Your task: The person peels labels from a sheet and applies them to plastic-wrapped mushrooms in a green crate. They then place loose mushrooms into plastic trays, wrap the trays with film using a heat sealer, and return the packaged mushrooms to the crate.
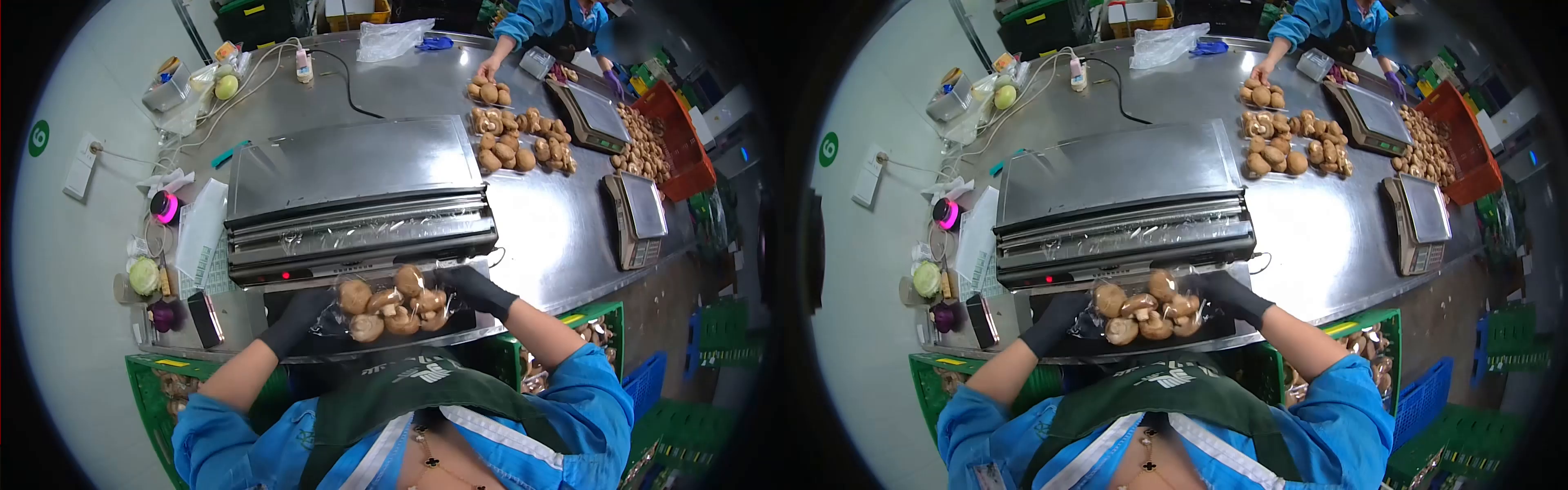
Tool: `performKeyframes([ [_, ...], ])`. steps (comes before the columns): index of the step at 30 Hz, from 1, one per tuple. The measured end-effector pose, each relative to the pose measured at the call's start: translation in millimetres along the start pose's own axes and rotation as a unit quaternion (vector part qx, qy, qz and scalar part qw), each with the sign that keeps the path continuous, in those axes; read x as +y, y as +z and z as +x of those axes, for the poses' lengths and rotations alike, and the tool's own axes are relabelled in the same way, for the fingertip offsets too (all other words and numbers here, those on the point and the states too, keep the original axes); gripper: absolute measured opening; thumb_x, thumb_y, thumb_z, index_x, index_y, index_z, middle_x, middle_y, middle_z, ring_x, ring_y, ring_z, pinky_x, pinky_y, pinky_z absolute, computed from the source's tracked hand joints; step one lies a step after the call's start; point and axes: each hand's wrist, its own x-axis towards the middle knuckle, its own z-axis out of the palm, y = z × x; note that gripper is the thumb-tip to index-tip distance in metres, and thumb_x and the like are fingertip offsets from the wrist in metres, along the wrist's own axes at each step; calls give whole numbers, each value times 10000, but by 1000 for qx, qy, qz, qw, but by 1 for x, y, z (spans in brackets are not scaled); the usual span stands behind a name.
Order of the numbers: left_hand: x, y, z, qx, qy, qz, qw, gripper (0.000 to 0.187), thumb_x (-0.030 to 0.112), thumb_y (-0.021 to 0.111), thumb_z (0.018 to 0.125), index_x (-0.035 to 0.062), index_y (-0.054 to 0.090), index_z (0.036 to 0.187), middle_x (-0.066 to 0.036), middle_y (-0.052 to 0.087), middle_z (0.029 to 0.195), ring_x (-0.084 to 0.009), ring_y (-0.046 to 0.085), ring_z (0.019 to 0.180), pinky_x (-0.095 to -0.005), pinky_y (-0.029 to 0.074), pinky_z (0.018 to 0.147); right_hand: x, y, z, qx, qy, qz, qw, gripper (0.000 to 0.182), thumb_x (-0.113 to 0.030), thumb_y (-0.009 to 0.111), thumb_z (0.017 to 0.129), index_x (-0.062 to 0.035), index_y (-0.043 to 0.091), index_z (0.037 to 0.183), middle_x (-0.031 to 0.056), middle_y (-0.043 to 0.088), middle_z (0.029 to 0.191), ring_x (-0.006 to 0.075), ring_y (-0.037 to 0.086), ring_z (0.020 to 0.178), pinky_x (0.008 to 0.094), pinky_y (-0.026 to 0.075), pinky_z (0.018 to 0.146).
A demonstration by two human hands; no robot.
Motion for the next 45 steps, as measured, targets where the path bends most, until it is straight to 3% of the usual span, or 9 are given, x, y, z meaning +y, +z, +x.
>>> performKeyframes([
  [10,17,22,-97,9,-178,-313,933,289,263,448,883,21,579,971,-117,616,824,-184,605,754,-309,487,673,86,-3,-88,132,4,167,977,300,-277,479,896,-18,600,804,43,604,683,99,537,551,226,430,517],
  [13,-54,33,-113,-239,-95,353,900,419,354,397,908,28,506,1147,-140,580,1035,-199,584,919,-316,472,808,138,21,-93,126,135,109,977,267,-256,468,900,-31,595,831,36,580,645,95,558,562,230,454,529],
  [15,-132,66,-89,-74,202,310,926,369,293,458,891,36,494,1153,-119,565,1057,-181,576,890,-304,472,777,130,73,-80,72,135,367,918,294,-246,417,908,-27,560,1042,105,604,966,143,599,825,262,481,696],
  [18,-94,106,-65,-186,-174,-398,881,231,93,544,814,47,510,1037,-87,564,933,-153,550,809,-289,468,701,167,95,-19,-256,-64,414,871,274,-130,409,864,-17,511,1092,132,565,1066,194,579,920,306,465,819],
  [21,-57,121,-67,-203,-43,-381,901,214,39,556,780,49,502,988,-77,552,899,-144,537,787,-280,464,681,146,122,-24,-314,-296,348,832,290,-100,463,839,-16,497,1115,133,548,1096,183,565,940,304,460,835],
  [28,47,152,-80,-283,105,-144,942,220,-34,572,739,47,471,916,-85,524,856,-153,529,730,-257,475,642,189,105,-86,-249,-195,264,911,494,1,642,726,-32,469,1187,105,486,1205,133,477,1062,292,422,908],
  [33,52,197,-61,-535,-475,-334,613,370,249,395,913,45,411,1221,-143,477,1189,-244,511,1050,-372,421,918,85,91,-250,291,-259,-224,893,562,-429,634,727,-48,504,1118,162,565,969,251,574,845,363,459,750],
  [41,73,326,-89,-673,123,98,723,301,149,476,853,40,466,1133,-64,529,1009,-190,515,892,-322,424,775,157,99,-281,603,-213,145,755,401,-199,686,698,-48,554,1045,59,597,866,174,579,785,302,476,723],
  [45,68,368,-73,-589,-86,17,803,244,161,543,828,27,528,1032,-15,544,809,-82,491,698,-204,405,646,373,32,-383,887,-89,-29,453,245,-234,512,875,-35,572,1005,46,616,859,134,557,729,265,445,632],
])
